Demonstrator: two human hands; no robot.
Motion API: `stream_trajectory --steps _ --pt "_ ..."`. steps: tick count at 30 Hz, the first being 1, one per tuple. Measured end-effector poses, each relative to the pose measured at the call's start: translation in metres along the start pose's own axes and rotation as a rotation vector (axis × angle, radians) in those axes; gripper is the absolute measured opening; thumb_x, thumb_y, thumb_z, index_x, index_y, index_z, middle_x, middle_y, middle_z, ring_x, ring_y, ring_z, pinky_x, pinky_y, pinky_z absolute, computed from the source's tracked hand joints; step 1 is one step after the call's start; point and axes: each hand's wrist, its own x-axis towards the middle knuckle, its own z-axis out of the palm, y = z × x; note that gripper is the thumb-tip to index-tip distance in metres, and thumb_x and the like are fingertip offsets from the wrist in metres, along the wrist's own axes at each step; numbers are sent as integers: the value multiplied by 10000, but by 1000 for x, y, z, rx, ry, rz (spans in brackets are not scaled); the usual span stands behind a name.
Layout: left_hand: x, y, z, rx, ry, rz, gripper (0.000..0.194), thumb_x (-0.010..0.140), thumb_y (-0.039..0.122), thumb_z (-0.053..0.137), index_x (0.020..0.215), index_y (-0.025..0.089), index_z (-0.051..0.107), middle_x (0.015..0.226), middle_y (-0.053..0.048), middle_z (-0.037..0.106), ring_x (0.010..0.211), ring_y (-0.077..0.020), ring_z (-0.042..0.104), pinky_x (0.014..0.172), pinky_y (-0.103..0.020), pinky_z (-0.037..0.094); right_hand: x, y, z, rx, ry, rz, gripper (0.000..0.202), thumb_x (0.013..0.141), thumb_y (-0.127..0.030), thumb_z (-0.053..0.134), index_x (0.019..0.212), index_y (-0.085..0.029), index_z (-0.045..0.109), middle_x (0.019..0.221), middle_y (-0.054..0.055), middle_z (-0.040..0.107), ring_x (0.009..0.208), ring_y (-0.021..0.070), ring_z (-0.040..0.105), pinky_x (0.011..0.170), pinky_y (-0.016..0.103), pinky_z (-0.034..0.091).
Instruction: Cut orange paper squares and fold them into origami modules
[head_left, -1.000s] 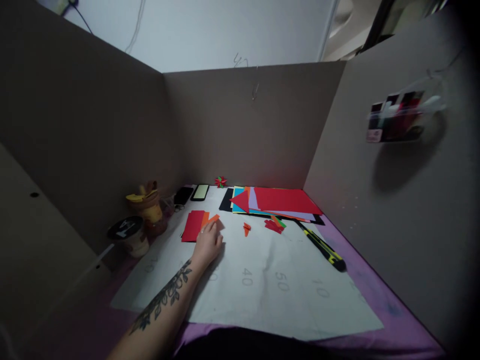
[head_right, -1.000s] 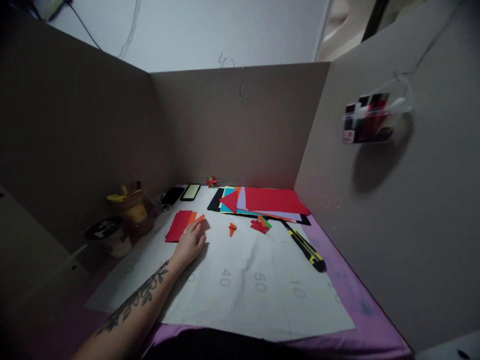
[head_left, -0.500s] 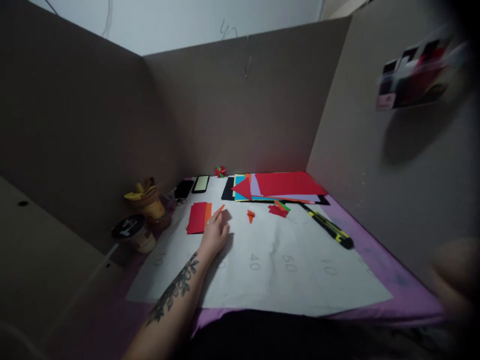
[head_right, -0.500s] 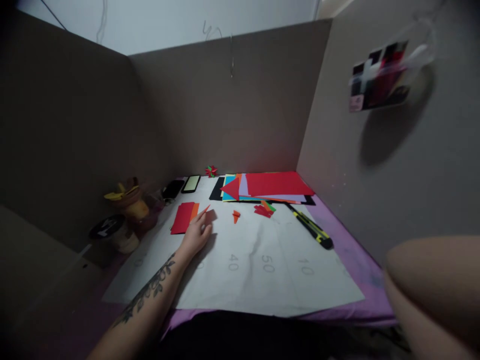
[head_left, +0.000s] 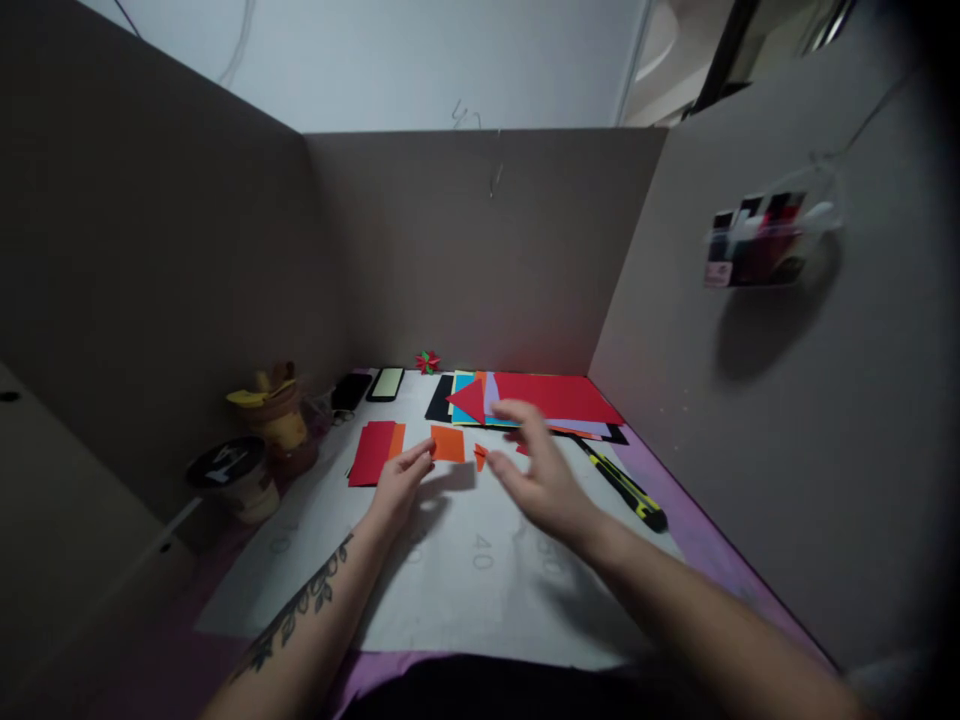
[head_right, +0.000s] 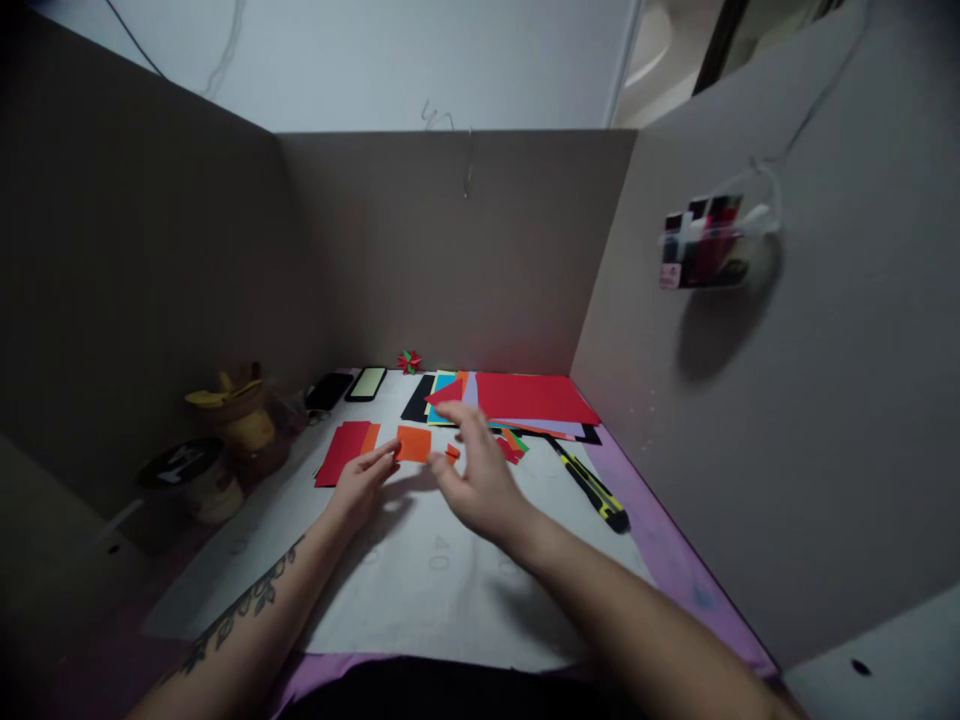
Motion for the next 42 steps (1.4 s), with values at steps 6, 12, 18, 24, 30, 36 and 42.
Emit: stream_trajectory --steps 6,12,18,24,30,36,42 --pt "3 -4 -1 -77 -77 -102 489 656 464 700 1010 128 684 1159 -147 631 1006 -257 611 878 -425 494 11 66 65 493 -17 574 525 735 -320 586 1219 -247 396 1041 71 551 858 183 602 746 348 508" --pt "3 -10 4 52 -182 -115 489 702 358 675 1143 209 525 1128 -98 604 871 -178 636 690 -314 536 -4 85 64 418 -78 396 606 690 -183 543 1274 -225 388 685 -51 529 578 112 511 606 260 457" --pt "1 -11 9 163 -188 -41 335 638 207 665 958 148 584 769 -20 616 680 -123 592 596 -216 453 -10 88 56 258 -185 235 527 736 -126 452 1252 -229 485 896 21 628 754 133 578 736 288 470" --pt "5 -9 4 138 -100 -43 248 624 198 655 861 133 620 779 -42 630 698 -140 591 606 -226 452 -8 99 50 225 -301 39 471 611 -25 377 919 -206 683 1030 42 643 992 174 576 873 335 455" --pt "6 -12 3 137 -112 -63 265 633 224 659 877 133 609 746 -35 624 659 -137 589 573 -227 452 -8 98 50 225 -319 32 346 652 -58 476 856 -211 709 1015 49 631 961 175 583 845 321 471" --pt "3 -8 7 228 -107 -18 216 637 219 631 839 146 616 712 -15 630 635 -130 583 588 -231 453 -7 94 51 300 -214 195 141 735 -231 586 799 -187 704 866 47 660 824 176 601 773 311 459" --pt "-1 -4 10 279 -141 60 111 651 195 581 748 150 611 713 -20 632 647 -134 577 603 -232 441 -9 87 57 542 -107 421 146 663 -308 667 683 -163 658 738 15 656 698 154 574 711 293 433"
